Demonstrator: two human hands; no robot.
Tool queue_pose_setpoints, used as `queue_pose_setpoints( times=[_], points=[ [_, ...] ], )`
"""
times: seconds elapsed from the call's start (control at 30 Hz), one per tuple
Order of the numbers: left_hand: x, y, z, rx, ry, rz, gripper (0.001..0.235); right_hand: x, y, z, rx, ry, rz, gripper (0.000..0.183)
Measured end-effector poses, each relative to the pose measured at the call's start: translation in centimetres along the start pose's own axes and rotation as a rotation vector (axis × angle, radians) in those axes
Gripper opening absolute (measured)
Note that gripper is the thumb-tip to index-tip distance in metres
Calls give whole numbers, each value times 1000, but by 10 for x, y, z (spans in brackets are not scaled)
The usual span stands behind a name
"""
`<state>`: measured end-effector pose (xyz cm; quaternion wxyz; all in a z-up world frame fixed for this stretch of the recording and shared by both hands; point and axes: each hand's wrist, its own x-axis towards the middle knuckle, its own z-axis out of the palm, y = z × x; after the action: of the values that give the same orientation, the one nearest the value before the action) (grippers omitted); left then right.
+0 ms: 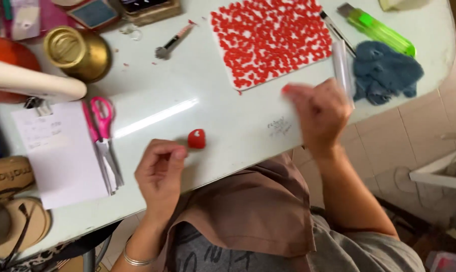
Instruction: Assembling small red decorative items using glue and a rolling tool
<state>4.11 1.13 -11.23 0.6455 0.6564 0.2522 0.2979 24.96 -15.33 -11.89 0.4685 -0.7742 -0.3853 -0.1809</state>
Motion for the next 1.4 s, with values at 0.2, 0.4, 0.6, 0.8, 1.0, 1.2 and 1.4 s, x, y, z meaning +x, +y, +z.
queue_pose_setpoints(
  times=[0.2,0.4,0.6,0.8,1.0,1.2,1.4],
  points=[
    [-9,-24,-12,58,75,99,13,3,63,-33,-142,-91,19,13],
    [-6,-15,-8,33,115,-2,14,16,57,-40,-315,-136,-20,5],
    [-2,-10,-9,103,46,39,25,42,62,-39,-255,-201,-21,8],
    [-2,-9,-11,87,65,50,24,64,56,-23,-118,-274,-4,9],
    [1,-7,-14,59,29,95,25,45,25,-12,-176,-318,-74,11],
    [1,-7,-13,81,-15,63,31,16,11,-1,-104,-306,19,8],
    [1,-11,-13,91,-2,58,23,10,-3,13,-49,-380,37,9]
  ],
)
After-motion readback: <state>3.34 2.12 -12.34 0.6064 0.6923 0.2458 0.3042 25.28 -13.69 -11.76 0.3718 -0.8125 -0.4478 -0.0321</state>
